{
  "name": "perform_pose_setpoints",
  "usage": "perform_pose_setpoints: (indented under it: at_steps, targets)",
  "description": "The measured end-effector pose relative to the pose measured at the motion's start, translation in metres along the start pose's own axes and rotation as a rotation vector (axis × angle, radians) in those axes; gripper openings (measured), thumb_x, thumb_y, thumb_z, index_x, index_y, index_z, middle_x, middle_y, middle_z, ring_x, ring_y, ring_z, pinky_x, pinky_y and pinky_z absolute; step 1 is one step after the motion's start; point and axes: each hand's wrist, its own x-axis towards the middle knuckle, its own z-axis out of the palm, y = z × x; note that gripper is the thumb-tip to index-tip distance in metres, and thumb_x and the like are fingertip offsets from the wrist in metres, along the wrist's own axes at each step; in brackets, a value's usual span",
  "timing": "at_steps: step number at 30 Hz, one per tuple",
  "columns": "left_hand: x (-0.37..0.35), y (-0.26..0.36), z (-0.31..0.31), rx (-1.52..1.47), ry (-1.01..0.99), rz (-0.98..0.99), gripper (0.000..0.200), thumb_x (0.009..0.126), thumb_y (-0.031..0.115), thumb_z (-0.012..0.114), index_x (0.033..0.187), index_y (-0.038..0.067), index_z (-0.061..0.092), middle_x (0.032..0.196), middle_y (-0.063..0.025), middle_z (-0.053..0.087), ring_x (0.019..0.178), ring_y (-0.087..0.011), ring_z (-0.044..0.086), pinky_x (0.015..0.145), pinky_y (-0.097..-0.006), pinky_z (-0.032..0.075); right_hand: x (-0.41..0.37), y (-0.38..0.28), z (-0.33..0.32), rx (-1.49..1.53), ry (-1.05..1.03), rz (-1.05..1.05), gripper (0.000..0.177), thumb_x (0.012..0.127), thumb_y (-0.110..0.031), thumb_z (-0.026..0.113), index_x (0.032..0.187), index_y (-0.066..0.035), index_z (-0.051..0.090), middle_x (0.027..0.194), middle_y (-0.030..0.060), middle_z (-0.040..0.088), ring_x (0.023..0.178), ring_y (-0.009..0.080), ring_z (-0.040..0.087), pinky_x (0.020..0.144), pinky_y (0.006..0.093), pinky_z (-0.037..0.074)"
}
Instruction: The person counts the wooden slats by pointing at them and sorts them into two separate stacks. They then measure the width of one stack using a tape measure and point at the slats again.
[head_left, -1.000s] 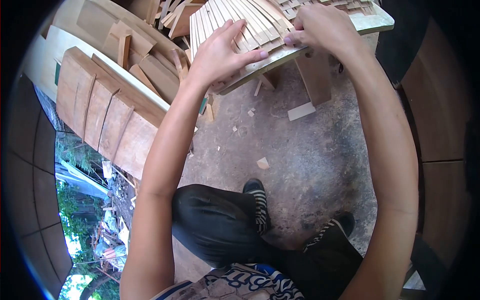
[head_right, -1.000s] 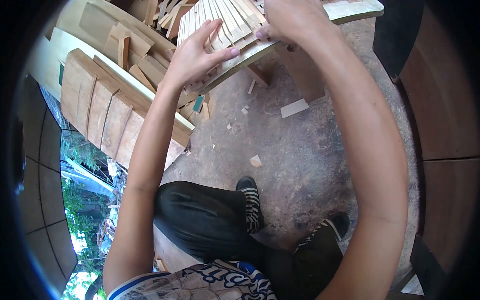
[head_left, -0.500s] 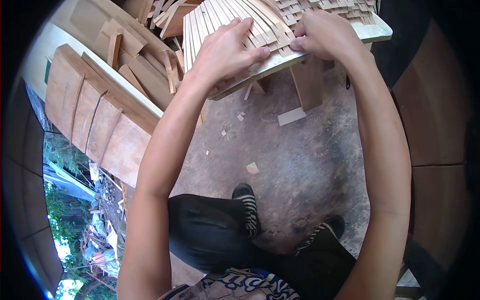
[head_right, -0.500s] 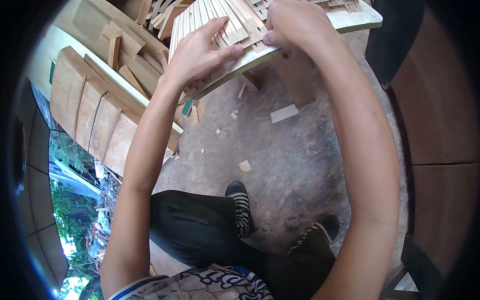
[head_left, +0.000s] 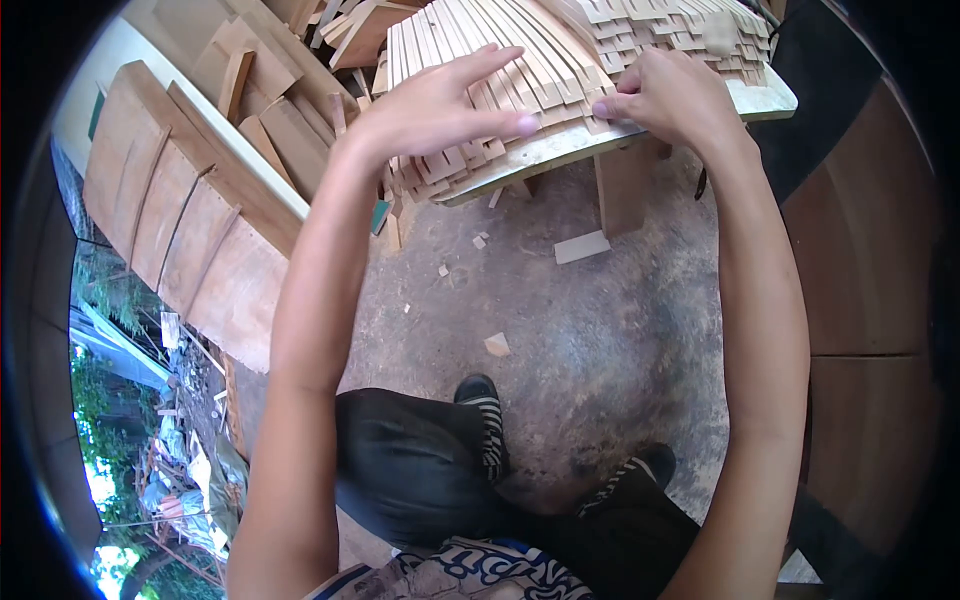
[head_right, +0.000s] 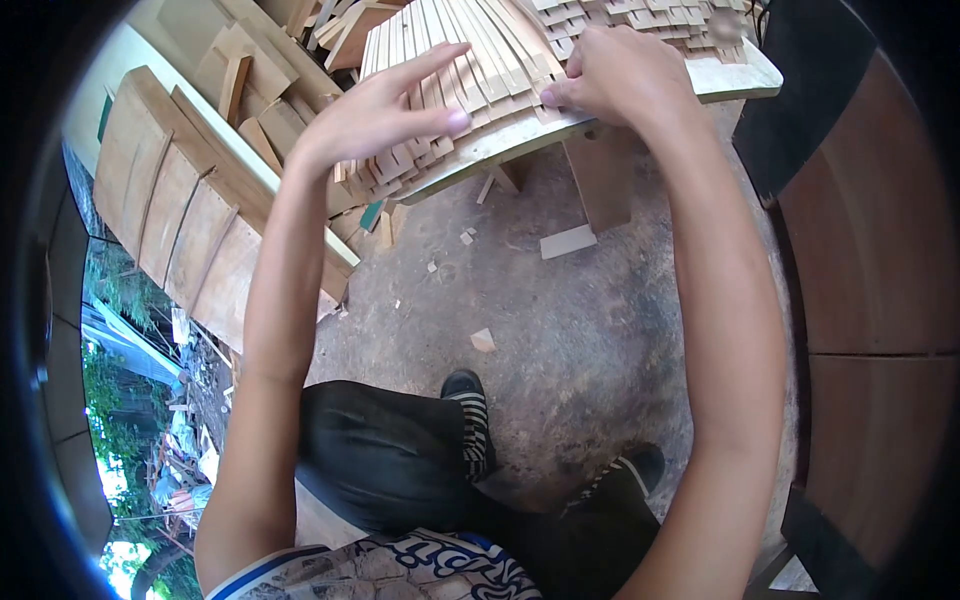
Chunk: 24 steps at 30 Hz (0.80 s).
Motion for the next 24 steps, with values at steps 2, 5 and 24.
perform_pose_setpoints:
  at_steps: [2, 5, 24]
  targets:
    - [-0.015, -0.013, -0.01, 0.246, 0.013, 0.096, 0.114, 0.073, 0.08, 0.075, 0.162, 0.016, 0.042, 0.168, -0.0241, 0.034, 0.154, -0.0415, 0.035, 0.125, -0.055, 0.033, -0.002, 0.0, 0.0, 0.009, 0.009, -0.017, 0.038, 0.082, -0.05, 0.082, 0.094, -0.014, 0.085, 0.084, 0.0117, 0.079, 0.083, 0.0287, 0.077, 0.081, 0.0428, 0.06]
    - [-0.024, -0.018, 0.005, 0.284, -0.041, 0.038, 0.118, 0.072, 0.076, 0.077, 0.164, 0.013, 0.038, 0.169, -0.0255, 0.029, 0.156, -0.0457, 0.028, 0.126, -0.059, 0.028, -0.001, 0.0, 0.0, 0.032, -0.014, -0.032, 0.036, 0.081, -0.049, 0.083, 0.09, -0.014, 0.085, 0.083, 0.0131, 0.079, 0.08, 0.0291, 0.077, 0.079, 0.0424, 0.06]
    - [-0.029, -0.014, -0.004, 0.155, 0.014, -0.011, 0.117, 0.067, 0.059, 0.085, 0.163, 0.014, 0.038, 0.17, -0.0241, 0.029, 0.156, -0.0498, 0.025, 0.125, -0.0654, 0.023, -0.01, -0.009, -0.012, 0.038, 0.018, 0.081, 0.042, 0.08, -0.057, 0.082, 0.095, -0.018, 0.086, 0.09, 0.0147, 0.079, 0.089, 0.0328, 0.076, 0.081, 0.0443, 0.06]
